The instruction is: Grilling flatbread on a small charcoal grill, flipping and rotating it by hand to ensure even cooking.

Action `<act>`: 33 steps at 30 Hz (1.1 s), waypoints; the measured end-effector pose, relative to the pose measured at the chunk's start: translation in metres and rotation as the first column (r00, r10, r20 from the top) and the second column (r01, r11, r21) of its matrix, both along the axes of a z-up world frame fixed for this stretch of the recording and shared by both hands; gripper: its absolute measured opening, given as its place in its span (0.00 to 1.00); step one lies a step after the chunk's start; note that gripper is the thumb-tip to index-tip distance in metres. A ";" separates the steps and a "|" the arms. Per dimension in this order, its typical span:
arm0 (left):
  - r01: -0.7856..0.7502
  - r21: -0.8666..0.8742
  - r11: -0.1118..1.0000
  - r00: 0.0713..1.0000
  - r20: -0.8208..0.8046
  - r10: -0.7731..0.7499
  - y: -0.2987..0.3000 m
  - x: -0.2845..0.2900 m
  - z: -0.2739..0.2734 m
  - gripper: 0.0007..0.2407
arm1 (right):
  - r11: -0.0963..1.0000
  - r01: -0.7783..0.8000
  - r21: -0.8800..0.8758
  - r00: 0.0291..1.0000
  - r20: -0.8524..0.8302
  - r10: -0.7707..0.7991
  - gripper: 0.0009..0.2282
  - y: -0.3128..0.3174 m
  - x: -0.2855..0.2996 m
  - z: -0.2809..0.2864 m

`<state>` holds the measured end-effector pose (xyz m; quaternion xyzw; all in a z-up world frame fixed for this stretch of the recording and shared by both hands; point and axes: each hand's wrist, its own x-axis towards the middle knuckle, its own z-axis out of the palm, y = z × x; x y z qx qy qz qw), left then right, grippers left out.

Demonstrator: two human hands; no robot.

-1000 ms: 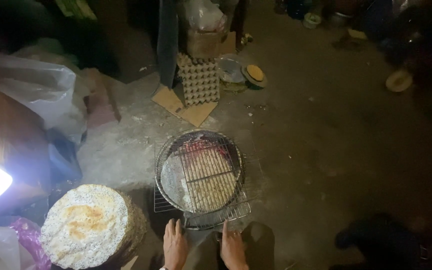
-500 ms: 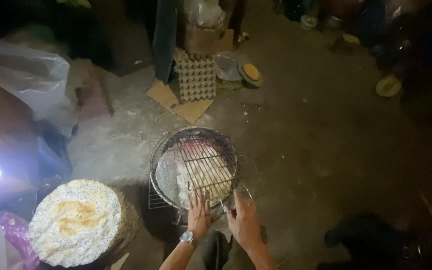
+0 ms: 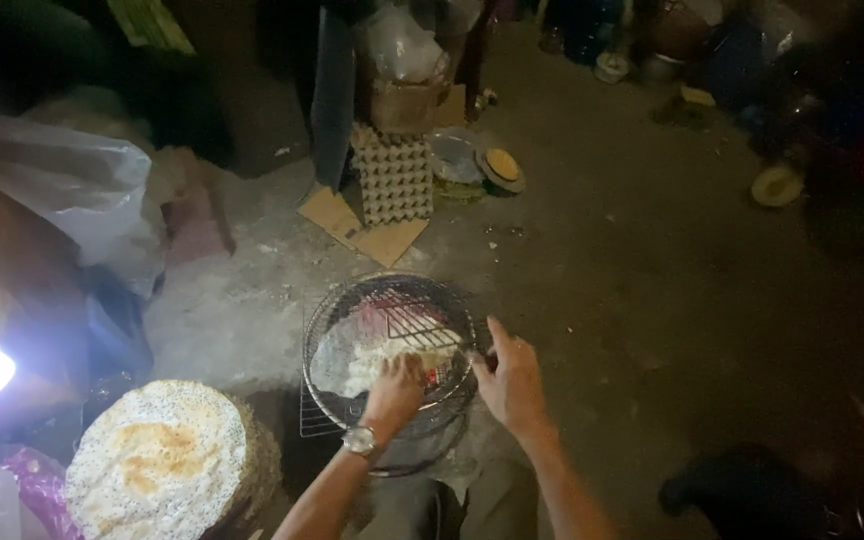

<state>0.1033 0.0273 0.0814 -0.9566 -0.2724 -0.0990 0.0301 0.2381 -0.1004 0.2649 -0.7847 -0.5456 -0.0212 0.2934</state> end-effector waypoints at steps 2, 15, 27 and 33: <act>-0.062 0.171 0.983 0.965 0.263 0.015 0.022 -0.007 0.021 0.12 | 0.996 0.055 0.066 0.998 0.021 -0.057 0.25 0.014 0.005 0.012; 0.027 -0.966 0.258 0.380 0.248 0.891 0.011 -0.123 0.072 0.21 | 0.994 0.075 -0.083 0.984 -0.154 -0.088 0.27 0.085 0.034 0.106; -0.402 -0.822 0.404 0.758 -0.052 0.650 0.013 -0.111 -0.089 0.21 | 0.971 0.017 -0.236 0.998 -0.051 -0.030 0.30 -0.041 -0.043 -0.058; 0.053 -0.485 0.873 0.994 0.107 0.000 0.011 -0.137 -0.184 0.14 | 0.861 -0.028 -0.507 0.993 -0.112 -0.033 0.34 -0.089 -0.068 -0.239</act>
